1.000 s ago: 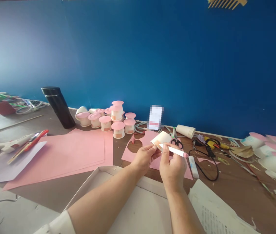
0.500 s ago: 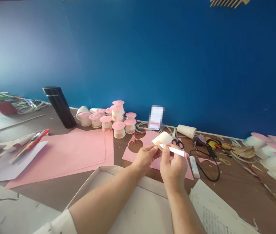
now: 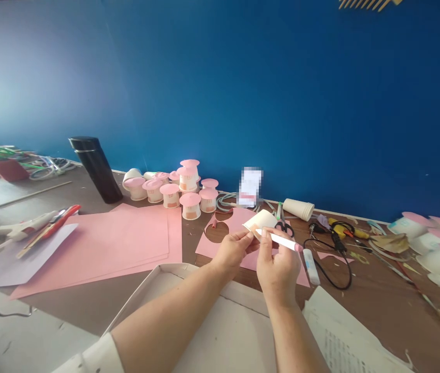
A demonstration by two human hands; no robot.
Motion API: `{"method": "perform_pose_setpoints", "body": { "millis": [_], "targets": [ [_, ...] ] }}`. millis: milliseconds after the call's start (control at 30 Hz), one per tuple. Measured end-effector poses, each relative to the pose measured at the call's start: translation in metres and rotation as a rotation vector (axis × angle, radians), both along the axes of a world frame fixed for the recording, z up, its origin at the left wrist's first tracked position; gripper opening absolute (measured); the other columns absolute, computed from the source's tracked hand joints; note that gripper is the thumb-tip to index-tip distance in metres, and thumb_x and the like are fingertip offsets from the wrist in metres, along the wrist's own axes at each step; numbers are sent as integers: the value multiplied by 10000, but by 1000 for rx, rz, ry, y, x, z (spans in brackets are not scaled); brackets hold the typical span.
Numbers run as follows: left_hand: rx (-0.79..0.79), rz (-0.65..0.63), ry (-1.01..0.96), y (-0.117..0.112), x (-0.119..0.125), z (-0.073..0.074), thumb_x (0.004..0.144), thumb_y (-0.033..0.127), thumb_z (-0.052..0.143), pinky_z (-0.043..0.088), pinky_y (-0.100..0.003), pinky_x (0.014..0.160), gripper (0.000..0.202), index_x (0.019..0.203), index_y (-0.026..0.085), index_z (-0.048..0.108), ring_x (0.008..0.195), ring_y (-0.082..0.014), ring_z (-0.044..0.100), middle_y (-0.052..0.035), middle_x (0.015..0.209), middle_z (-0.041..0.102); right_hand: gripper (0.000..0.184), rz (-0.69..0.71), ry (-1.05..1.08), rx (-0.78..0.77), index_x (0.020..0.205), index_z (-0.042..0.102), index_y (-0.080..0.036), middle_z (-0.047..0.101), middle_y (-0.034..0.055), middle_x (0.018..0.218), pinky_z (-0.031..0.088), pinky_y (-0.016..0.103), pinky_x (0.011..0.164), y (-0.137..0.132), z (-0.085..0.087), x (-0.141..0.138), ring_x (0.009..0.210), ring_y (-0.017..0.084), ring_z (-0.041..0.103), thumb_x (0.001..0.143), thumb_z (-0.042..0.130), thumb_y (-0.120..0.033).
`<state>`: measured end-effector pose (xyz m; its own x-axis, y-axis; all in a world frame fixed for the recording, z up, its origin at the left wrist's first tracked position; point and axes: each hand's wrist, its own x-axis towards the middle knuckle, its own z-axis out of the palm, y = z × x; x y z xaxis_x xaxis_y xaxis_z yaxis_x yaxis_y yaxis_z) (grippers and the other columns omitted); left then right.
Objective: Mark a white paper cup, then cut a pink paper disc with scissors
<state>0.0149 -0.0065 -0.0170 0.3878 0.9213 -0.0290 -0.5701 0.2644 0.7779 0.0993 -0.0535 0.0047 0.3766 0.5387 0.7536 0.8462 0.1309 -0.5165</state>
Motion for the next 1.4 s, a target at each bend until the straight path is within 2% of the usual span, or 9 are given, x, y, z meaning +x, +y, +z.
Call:
{"method": "perform_pose_setpoints", "body": {
  "millis": [333, 633, 833, 1200, 1400],
  "targets": [
    [37, 5, 143, -3, -3, 6, 762, 392, 664, 438, -379, 910, 299, 862, 121, 741, 798, -182, 617, -85, 800, 664, 346, -5, -19, 20, 885, 678, -152, 708, 119, 833, 458, 315, 670, 0, 0, 0, 744, 228, 637, 911, 475, -431],
    [113, 54, 248, -3, -1, 4, 772, 416, 640, 433, -361, 845, 285, 772, 147, 734, 746, -178, 573, -65, 732, 640, 346, -4, -37, 23, 882, 675, -150, 700, 119, 818, 458, 317, 679, 0, 0, 0, 743, 226, 634, 914, 472, -428],
    [67, 62, 282, -5, -3, 8, 784, 353, 629, 429, -345, 823, 244, 771, 129, 726, 697, -148, 529, -51, 713, 606, 332, -53, 11, 95, 922, 676, -128, 708, 136, 873, 476, 322, 711, 0, 1, 2, 801, 235, 649, 912, 495, -406],
    [147, 41, 365, -7, -4, 11, 817, 299, 559, 423, -324, 776, 225, 755, 149, 715, 712, -159, 543, -44, 706, 614, 254, 4, -46, 84, 894, 671, -147, 719, 120, 876, 490, 300, 717, 2, -1, 2, 804, 221, 666, 908, 514, -345],
    [130, 46, 316, -7, -3, 11, 796, 319, 606, 437, -342, 805, 213, 712, 157, 716, 727, -172, 572, -54, 706, 633, 278, 16, -52, 54, 881, 675, -146, 715, 119, 841, 494, 301, 691, 2, -1, 1, 795, 226, 667, 910, 505, -363]
  ]
}}
